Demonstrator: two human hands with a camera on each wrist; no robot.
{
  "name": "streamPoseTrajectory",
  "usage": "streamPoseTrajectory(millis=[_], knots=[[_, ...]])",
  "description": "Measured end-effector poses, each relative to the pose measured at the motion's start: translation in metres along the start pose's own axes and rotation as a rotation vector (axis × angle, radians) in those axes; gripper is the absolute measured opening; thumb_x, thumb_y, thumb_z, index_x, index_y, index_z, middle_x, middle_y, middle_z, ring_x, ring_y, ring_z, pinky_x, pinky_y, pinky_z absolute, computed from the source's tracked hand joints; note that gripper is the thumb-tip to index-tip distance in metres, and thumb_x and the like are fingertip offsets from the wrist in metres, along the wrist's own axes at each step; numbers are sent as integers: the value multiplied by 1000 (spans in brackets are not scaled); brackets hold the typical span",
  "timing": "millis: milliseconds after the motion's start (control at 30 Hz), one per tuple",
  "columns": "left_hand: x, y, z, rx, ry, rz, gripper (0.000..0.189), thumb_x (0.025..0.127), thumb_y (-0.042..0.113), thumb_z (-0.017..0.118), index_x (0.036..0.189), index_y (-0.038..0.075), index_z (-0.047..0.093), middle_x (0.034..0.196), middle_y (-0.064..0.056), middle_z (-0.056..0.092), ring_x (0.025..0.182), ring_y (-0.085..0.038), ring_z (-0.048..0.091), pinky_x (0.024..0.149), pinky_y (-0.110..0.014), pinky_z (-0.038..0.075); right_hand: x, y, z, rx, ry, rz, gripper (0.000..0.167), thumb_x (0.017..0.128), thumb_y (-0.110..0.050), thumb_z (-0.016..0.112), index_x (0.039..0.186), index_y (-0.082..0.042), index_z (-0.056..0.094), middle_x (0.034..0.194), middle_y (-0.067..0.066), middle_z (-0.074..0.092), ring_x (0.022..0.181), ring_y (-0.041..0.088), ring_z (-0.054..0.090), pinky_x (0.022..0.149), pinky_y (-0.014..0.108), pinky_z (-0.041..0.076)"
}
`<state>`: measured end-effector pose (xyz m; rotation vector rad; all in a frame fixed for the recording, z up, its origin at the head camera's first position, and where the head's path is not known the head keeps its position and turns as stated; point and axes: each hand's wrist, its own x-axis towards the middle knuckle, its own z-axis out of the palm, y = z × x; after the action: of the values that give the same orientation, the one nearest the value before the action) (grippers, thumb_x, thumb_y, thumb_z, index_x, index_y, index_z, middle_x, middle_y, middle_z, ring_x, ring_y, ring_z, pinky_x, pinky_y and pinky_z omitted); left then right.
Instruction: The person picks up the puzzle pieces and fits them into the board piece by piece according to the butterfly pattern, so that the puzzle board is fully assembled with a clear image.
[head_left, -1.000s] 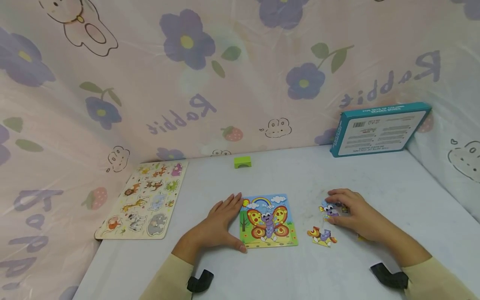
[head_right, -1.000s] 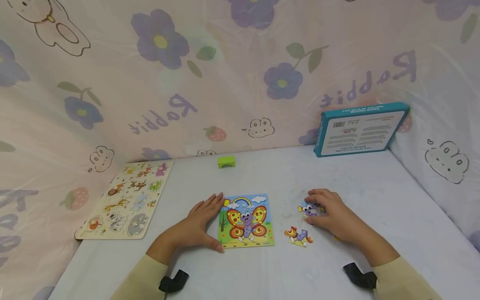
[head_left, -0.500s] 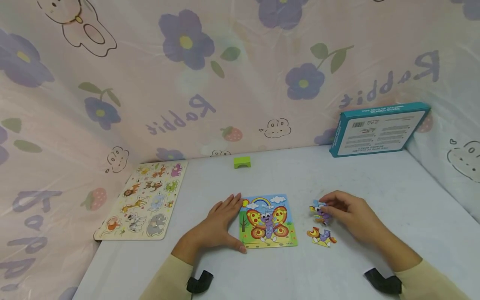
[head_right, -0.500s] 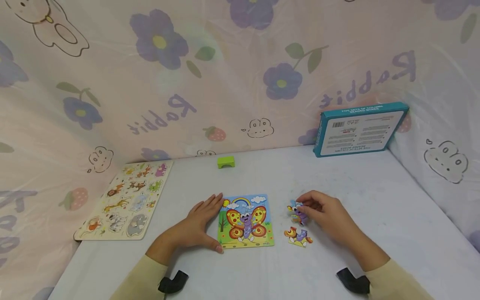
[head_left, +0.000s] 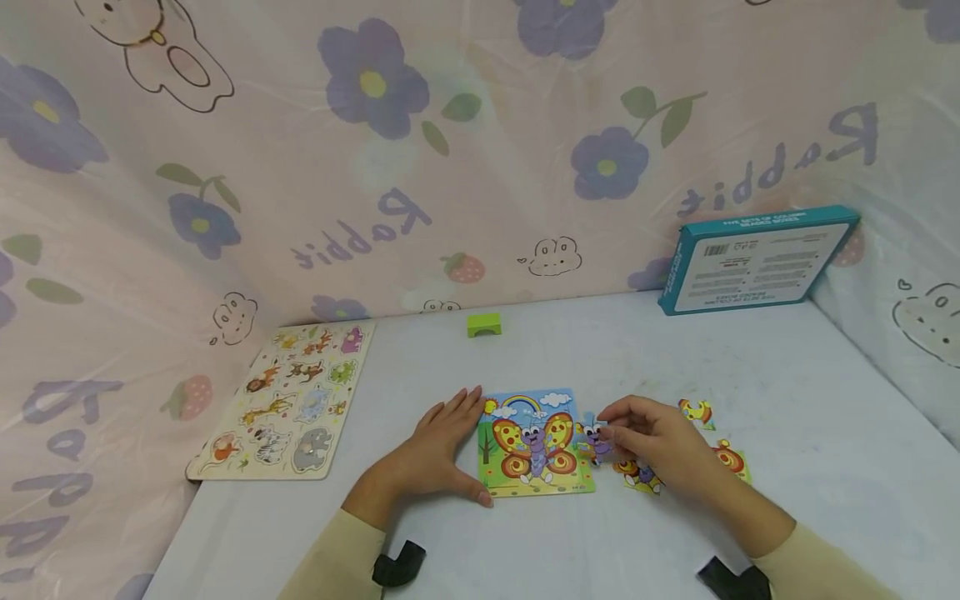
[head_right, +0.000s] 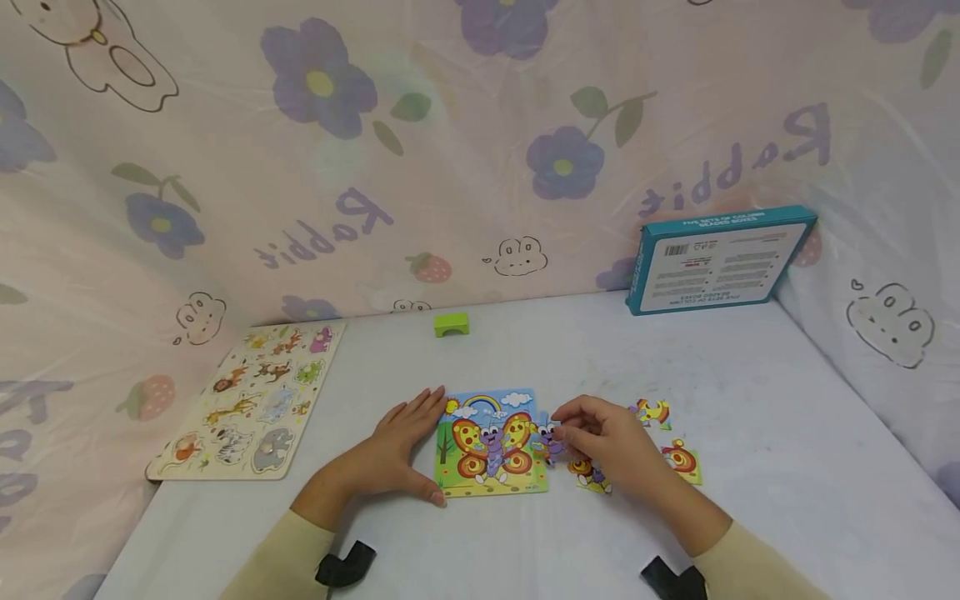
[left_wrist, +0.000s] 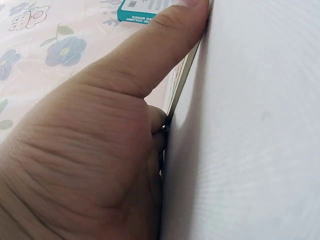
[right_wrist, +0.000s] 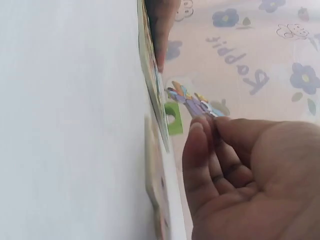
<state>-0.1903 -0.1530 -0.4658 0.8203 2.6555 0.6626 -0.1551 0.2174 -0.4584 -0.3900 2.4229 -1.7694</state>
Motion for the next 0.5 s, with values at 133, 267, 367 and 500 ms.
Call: streamPoseTrajectory(millis=[133,267,367,500], knots=[[0,0,1,-2,-1,1,143,68,72,95,175,11,23,182,0,8,166,-21,-2,130,-51,0,4,-1,14,47,-17,12,17,105,-8,74,118,2,71,99,12,74,77,22,71,67,32,63],[0,0,1,5,-2,0,142,68,72,95,175,11,23,182,1,8,166,-21,-2,130,-51,0,9,-4,29,72,-22,42,15,104,-6,74,116,3,71,95,14,75,74,23,71,64,30,62],[0,1,0,9,-6,-4,142,69,71,95,175,11,22,182,0,8,166,-21,-2,130,-51,0,14,-7,40,90,-29,39,16,105,-4,72,118,5,72,95,14,76,74,24,71,65,30,62],[-1,2,-1,7,-8,-4,142,69,70,96,175,10,22,182,-1,8,166,-23,-2,130,-51,0,21,-10,54,119,-27,34,19,105,-4,70,121,7,72,96,13,76,74,24,71,67,31,63]])
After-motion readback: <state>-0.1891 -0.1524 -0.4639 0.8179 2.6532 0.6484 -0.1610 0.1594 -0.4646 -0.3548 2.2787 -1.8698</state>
